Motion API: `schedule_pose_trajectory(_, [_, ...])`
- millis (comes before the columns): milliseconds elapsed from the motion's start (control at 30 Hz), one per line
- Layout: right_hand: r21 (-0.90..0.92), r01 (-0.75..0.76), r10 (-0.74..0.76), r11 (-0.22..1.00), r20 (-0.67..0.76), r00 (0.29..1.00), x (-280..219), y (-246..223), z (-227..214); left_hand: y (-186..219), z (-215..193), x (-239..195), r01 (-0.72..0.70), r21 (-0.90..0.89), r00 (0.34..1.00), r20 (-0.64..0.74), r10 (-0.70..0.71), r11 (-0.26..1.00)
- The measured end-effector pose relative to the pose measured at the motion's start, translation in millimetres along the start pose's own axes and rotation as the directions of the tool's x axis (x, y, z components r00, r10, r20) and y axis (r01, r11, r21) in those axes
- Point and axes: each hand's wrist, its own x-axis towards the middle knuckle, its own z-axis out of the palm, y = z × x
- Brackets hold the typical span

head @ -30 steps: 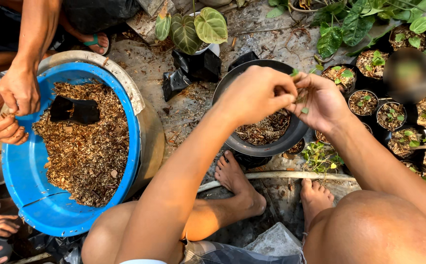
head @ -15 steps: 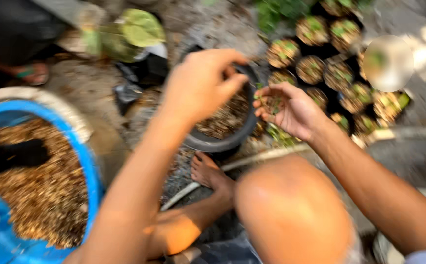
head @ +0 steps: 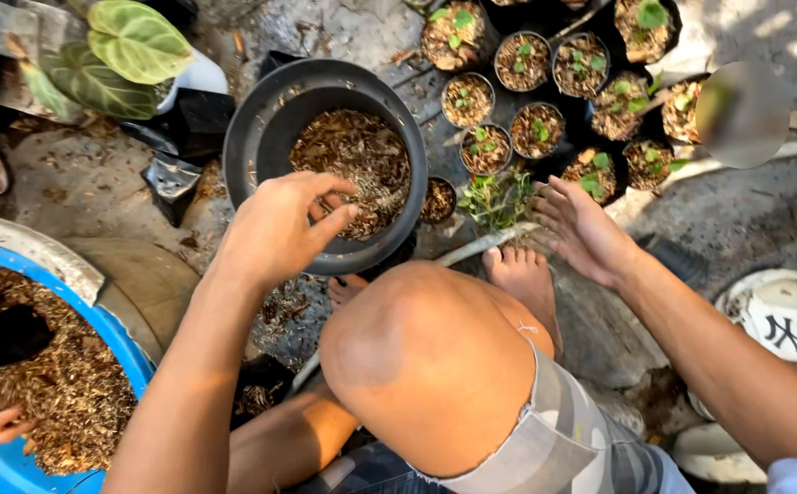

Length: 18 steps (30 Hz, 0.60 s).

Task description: The person scoops soil from a large blue tub into small black pots, places plant starts into the pots, and fills them with more soil by hand.

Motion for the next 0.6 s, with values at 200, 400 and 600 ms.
schedule_pose_trajectory(200, [-0.167, -0.012, 0.002, 0.986, -0.056, 0.998, -7.6, -5.1, -5.5, 9.1, -40.0, -25.1, 0.104, 0.217, 0.994, -0.005, -0.105, 0.971])
schedule_pose_trajectory(400, [-0.527, 0.191, -0.252, 0.828, -0.044, 0.967, -20.4, -67.2, 19.2, -6.7, -61.0, -70.2, 0.13, 0.26, 0.991, -0.058, -0.119, 0.957])
schedule_pose_trajectory(600, [-0.212, 0.601, -0.44, 0.771, 0.505, 0.743, -32.5, -153.2, 169.9, 16.6, -56.2, -56.1, -0.033, 0.292, 0.592, -0.765, 0.254, 0.956])
